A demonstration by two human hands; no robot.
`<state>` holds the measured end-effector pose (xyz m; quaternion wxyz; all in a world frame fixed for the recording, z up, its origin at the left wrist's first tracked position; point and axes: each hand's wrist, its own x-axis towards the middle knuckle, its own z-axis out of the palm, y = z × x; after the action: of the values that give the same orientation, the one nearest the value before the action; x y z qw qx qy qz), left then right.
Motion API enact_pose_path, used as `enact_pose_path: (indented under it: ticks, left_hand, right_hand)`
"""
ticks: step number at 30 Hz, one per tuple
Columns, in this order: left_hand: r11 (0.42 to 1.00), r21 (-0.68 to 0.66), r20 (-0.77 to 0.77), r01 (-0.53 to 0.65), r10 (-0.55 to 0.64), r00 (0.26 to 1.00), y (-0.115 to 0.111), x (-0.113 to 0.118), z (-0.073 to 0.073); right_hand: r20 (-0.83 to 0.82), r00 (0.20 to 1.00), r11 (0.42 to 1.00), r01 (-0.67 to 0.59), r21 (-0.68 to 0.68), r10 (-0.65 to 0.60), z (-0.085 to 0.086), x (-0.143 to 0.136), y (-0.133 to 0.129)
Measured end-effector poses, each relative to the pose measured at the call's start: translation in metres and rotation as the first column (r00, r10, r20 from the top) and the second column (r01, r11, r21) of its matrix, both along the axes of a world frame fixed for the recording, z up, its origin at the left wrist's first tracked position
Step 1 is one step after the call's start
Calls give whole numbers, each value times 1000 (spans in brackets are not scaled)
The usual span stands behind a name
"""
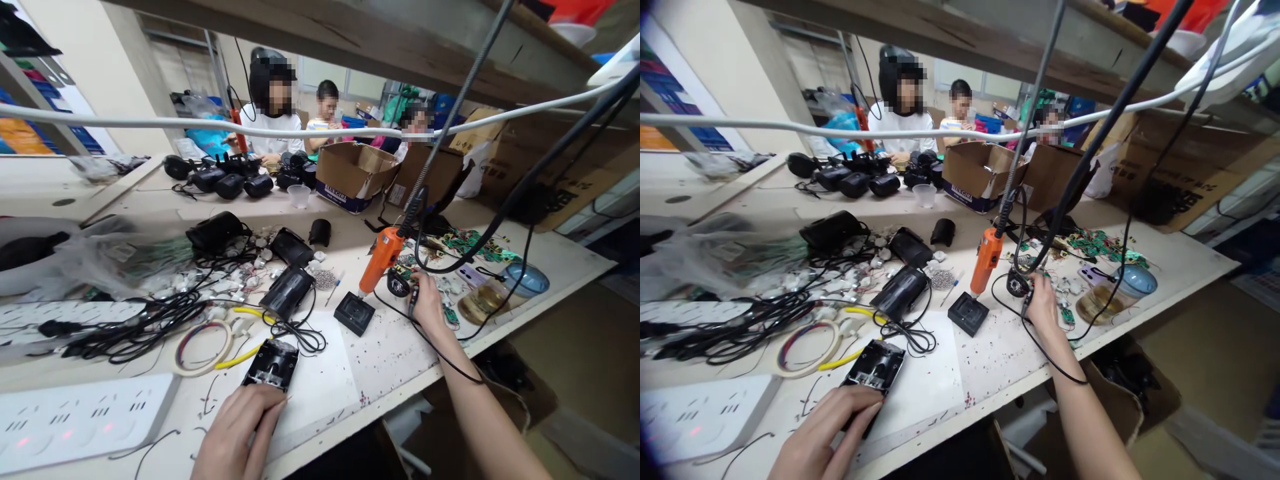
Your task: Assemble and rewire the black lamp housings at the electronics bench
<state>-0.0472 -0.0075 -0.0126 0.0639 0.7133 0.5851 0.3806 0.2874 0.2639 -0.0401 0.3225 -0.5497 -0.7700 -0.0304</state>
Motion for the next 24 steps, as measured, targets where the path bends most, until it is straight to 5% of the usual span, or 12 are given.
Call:
enact_pose_path:
  ticks: [7, 14, 24]
  left_hand:
    - [1000, -14, -2, -1, 1, 1000, 0, -1, 0]
    - [1000, 17, 14, -18, 18, 1000, 1, -1, 6]
    - [1000, 27, 3, -10, 10, 1000, 2, 2, 5]
  right_hand:
    - [32, 997, 997, -74, -32, 75, 1, 18, 3]
    - [81, 994, 997, 75, -9, -74, 8, 28, -7]
    - [41, 995, 996, 87, -23, -86, 0, -17, 1]
